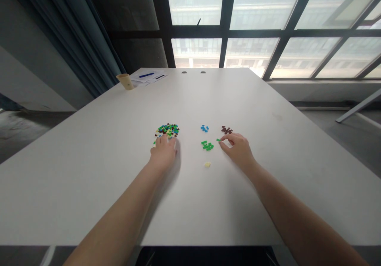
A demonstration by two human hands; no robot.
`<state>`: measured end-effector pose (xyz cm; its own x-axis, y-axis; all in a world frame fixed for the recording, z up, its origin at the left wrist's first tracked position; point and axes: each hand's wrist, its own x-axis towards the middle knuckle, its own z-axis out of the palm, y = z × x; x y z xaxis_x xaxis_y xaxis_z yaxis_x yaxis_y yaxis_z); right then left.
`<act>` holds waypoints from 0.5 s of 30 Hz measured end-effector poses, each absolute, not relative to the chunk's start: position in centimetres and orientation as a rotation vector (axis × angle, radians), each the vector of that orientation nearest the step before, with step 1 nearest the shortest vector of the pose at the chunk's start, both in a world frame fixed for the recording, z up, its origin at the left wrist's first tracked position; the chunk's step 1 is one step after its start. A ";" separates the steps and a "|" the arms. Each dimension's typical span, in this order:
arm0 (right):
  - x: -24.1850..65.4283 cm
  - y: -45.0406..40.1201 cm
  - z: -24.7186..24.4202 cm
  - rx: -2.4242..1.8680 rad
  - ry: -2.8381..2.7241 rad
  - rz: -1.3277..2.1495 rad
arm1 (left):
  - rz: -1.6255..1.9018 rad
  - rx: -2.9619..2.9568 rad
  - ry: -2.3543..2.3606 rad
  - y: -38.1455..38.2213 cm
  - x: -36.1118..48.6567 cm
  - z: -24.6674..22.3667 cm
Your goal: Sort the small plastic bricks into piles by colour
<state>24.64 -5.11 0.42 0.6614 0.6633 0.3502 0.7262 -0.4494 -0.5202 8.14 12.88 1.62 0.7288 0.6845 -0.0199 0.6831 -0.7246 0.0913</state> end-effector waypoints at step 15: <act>24.2 -3.5 -1.4 -2.420 -1.074 0.052 | -0.047 2.911 1.009 14.7 7.9 0.9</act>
<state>24.24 -3.50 -1.44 0.6899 0.7064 0.1581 0.6876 -0.5713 -0.4481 7.93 14.67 0.86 0.7852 0.6173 -0.0488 0.6192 -0.7838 0.0469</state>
